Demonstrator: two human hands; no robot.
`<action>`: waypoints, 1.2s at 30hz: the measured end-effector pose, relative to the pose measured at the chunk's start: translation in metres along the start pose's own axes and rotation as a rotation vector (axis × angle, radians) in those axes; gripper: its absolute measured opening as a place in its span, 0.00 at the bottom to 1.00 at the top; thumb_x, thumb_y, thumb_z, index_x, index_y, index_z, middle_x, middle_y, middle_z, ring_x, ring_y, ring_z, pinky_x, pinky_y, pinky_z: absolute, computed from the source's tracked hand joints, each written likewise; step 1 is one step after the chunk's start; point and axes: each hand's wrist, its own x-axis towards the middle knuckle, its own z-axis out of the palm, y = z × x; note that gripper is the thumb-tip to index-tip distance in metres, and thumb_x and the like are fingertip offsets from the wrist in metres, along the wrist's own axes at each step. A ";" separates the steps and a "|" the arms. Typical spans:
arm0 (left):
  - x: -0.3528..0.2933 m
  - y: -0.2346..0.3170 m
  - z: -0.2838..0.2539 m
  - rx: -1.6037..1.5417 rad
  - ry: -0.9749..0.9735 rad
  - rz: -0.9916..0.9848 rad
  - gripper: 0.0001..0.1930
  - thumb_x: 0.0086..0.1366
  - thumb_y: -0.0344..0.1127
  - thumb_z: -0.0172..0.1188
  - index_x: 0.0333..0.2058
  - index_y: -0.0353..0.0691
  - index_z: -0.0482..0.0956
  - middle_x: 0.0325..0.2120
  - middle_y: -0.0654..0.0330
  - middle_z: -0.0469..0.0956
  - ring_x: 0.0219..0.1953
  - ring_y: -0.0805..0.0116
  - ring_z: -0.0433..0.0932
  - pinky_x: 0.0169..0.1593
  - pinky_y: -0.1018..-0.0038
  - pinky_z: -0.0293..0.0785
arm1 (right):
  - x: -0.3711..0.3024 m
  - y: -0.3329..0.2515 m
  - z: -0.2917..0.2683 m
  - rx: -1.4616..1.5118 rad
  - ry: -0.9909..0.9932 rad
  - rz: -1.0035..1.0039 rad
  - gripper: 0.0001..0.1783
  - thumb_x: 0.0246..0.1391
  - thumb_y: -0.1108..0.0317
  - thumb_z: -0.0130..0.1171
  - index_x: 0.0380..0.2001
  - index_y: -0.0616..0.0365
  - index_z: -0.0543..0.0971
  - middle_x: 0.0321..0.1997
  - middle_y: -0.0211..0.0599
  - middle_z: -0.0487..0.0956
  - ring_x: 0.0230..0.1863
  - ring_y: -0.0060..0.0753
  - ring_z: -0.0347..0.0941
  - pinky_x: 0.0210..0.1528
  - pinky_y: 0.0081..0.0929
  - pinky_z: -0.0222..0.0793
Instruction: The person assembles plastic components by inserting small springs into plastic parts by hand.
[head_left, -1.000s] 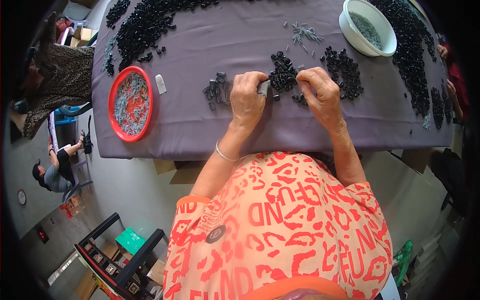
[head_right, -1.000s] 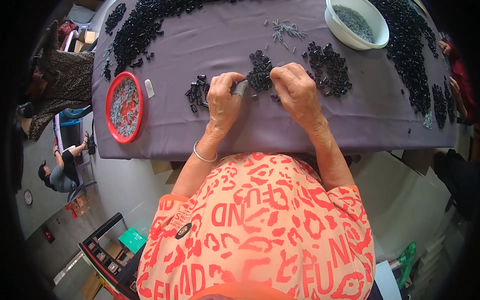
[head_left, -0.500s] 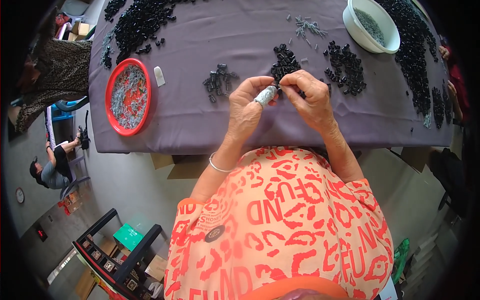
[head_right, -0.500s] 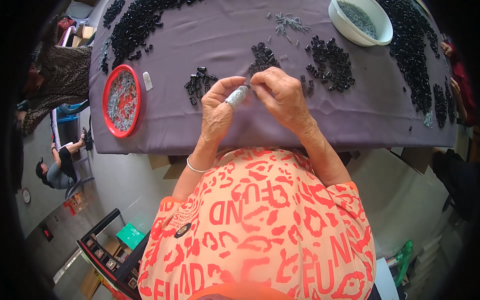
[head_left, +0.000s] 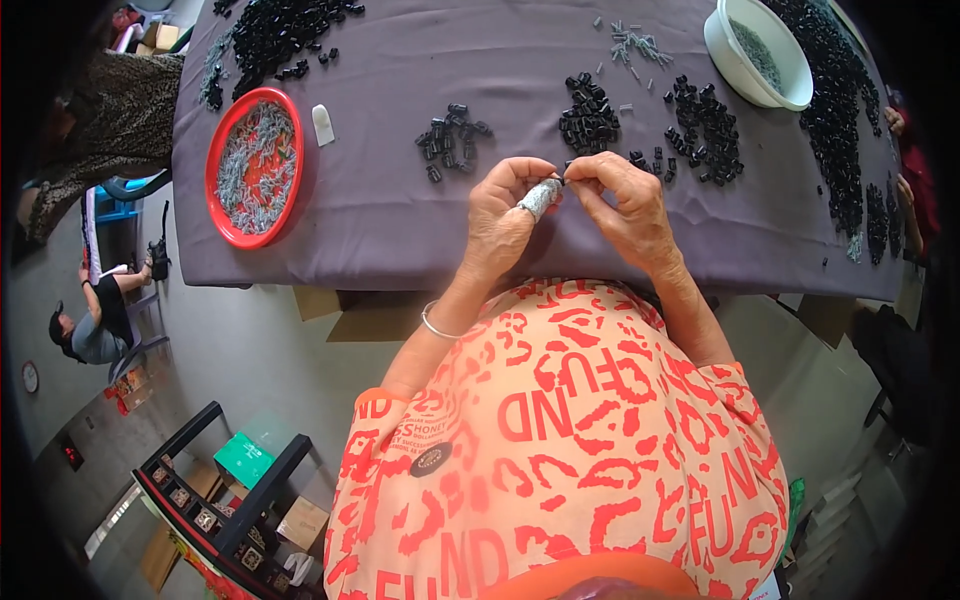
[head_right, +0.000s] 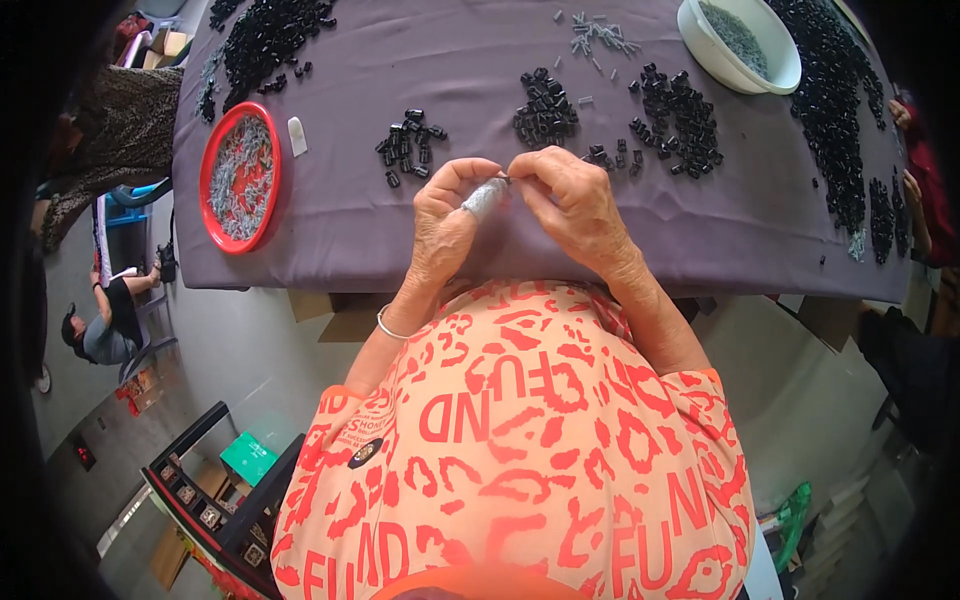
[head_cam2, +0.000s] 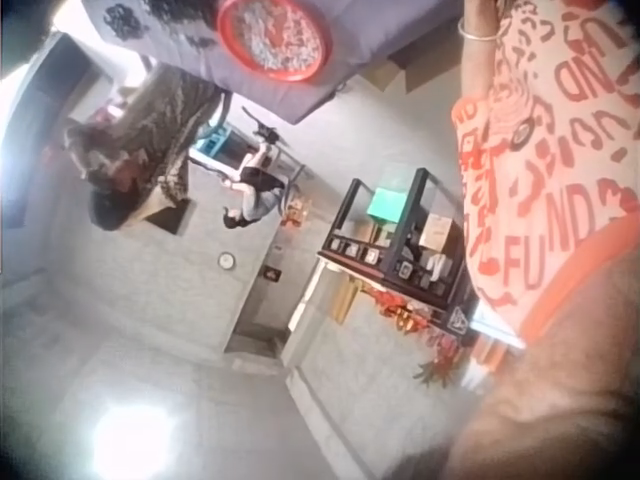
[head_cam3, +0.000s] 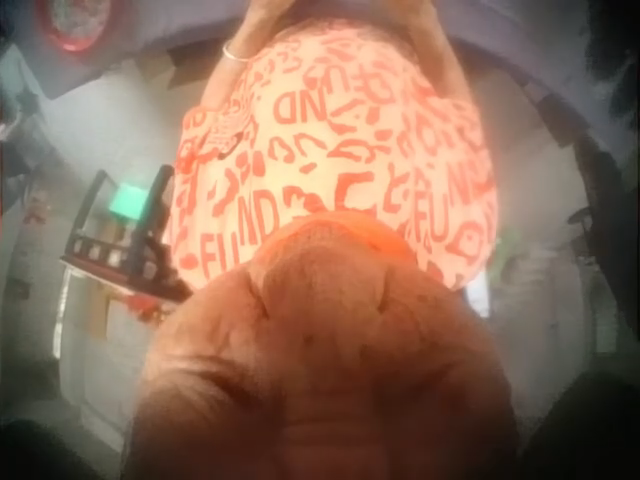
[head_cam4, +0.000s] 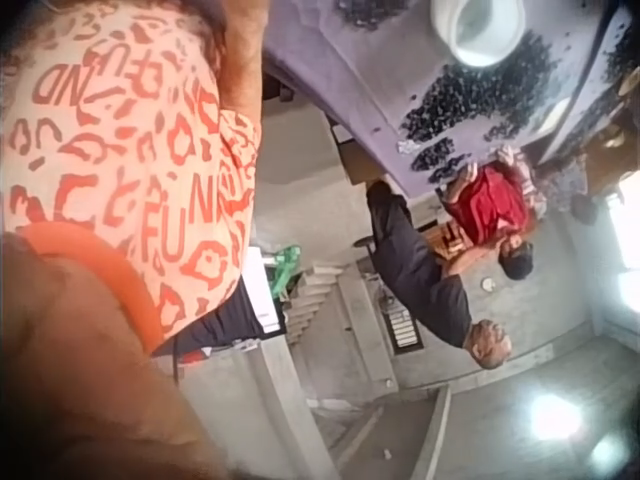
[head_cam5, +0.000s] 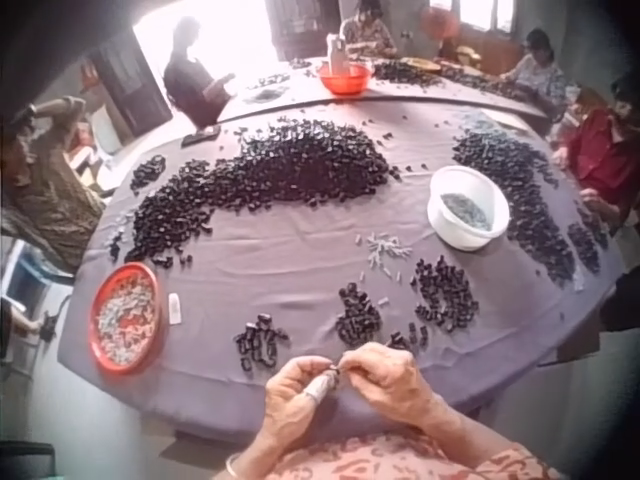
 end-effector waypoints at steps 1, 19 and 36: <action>-0.001 0.000 0.000 -0.030 0.006 -0.014 0.10 0.58 0.19 0.55 0.40 0.30 0.72 0.33 0.60 0.76 0.34 0.75 0.76 0.40 0.81 0.74 | -0.001 -0.001 0.001 0.051 0.019 0.051 0.07 0.46 0.80 0.59 0.31 0.63 0.76 0.29 0.35 0.77 0.29 0.25 0.74 0.32 0.21 0.69; -0.006 -0.005 -0.006 -0.135 0.024 -0.073 0.09 0.59 0.20 0.55 0.39 0.30 0.73 0.31 0.60 0.76 0.33 0.76 0.76 0.39 0.81 0.75 | -0.007 0.000 0.008 0.053 -0.018 0.068 0.08 0.46 0.80 0.60 0.32 0.61 0.77 0.28 0.33 0.76 0.26 0.20 0.71 0.30 0.17 0.67; 0.001 -0.014 -0.021 -0.413 0.027 -0.086 0.10 0.59 0.24 0.57 0.41 0.32 0.73 0.34 0.55 0.78 0.36 0.68 0.78 0.40 0.73 0.77 | 0.016 0.018 0.002 -0.497 0.039 -0.227 0.12 0.41 0.76 0.62 0.34 0.57 0.77 0.32 0.31 0.75 0.35 0.31 0.72 0.39 0.28 0.66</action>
